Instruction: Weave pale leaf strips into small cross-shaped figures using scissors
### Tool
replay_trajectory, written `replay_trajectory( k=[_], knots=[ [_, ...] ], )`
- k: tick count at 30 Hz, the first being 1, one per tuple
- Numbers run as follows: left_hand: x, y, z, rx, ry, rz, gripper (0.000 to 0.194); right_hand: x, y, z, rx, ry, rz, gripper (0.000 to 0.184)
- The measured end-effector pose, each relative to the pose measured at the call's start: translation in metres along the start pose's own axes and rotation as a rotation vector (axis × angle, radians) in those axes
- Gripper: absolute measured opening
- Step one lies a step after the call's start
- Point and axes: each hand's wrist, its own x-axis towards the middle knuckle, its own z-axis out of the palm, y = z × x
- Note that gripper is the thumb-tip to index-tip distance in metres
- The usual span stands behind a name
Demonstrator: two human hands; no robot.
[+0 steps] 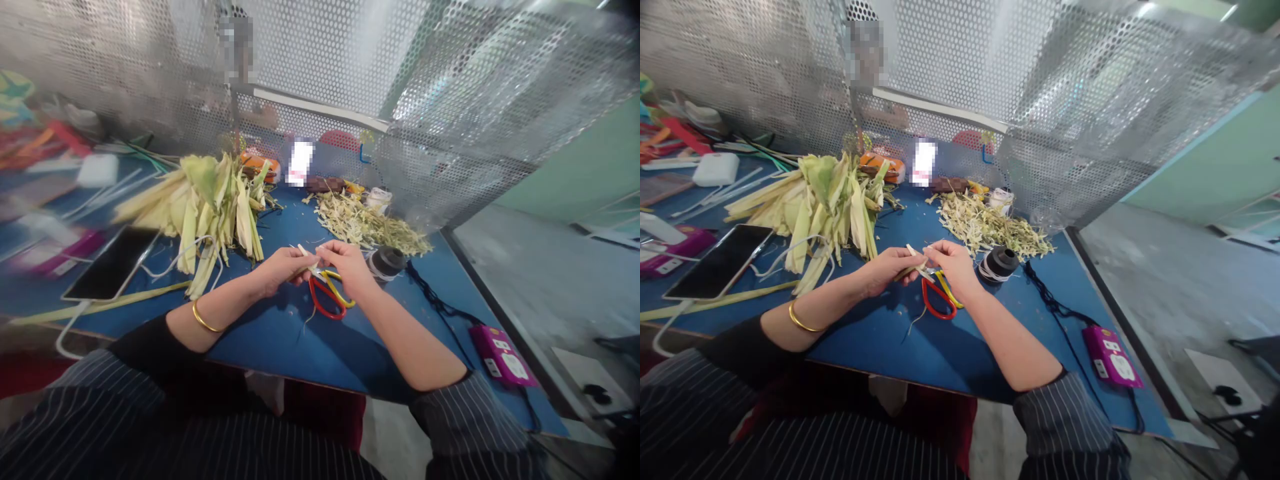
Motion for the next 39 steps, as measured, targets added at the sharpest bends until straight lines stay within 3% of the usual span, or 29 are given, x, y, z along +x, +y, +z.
replay_trajectory(
  k=[7, 11, 14, 17, 18, 21, 23, 25, 29, 39],
  knots=[
    [-0.002, 0.003, 0.002, 0.068, 0.037, 0.206, 0.025, 0.009, 0.007, 0.014, -0.015, 0.183, -0.141, 0.014],
    [-0.003, 0.002, 0.007, 0.064, 0.034, 0.179, 0.024, 0.009, 0.014, 0.01, -0.077, 0.202, -0.179, 0.016],
    [-0.003, 0.007, 0.006, -0.04, 0.101, 0.124, 0.03, 0.005, 0.003, 0.002, -0.229, 0.275, -0.337, 0.014],
    [-0.002, 0.014, 0.0, -0.175, 0.137, 0.168, 0.033, -0.002, -0.011, -0.001, -0.42, 0.416, -0.542, 0.014],
    [-0.002, 0.015, -0.002, -0.218, 0.143, 0.195, 0.034, -0.005, -0.013, 0.001, -0.454, 0.387, -0.535, 0.015],
    [-0.002, 0.018, -0.004, -0.3, 0.162, 0.235, 0.039, -0.011, -0.008, 0.011, -0.466, 0.113, -0.367, 0.022],
    [-0.002, 0.017, -0.002, -0.313, 0.173, 0.231, 0.039, -0.013, 0.001, 0.019, -0.462, 0.03, -0.276, 0.025],
    [-0.002, 0.015, 0.0, -0.312, 0.17, 0.229, 0.038, -0.014, 0.008, 0.025, -0.436, 0.036, -0.265, 0.026],
    [0.0, 0.011, 0.0, -0.305, 0.17, 0.249, 0.033, -0.015, 0.012, 0.026, -0.39, -0.007, -0.386, 0.024],
    [-0.001, 0.015, -0.003, -0.301, 0.206, 0.161, 0.035, -0.024, 0.014, 0.026, -0.628, -0.019, -0.453, 0.027]
  ],
)
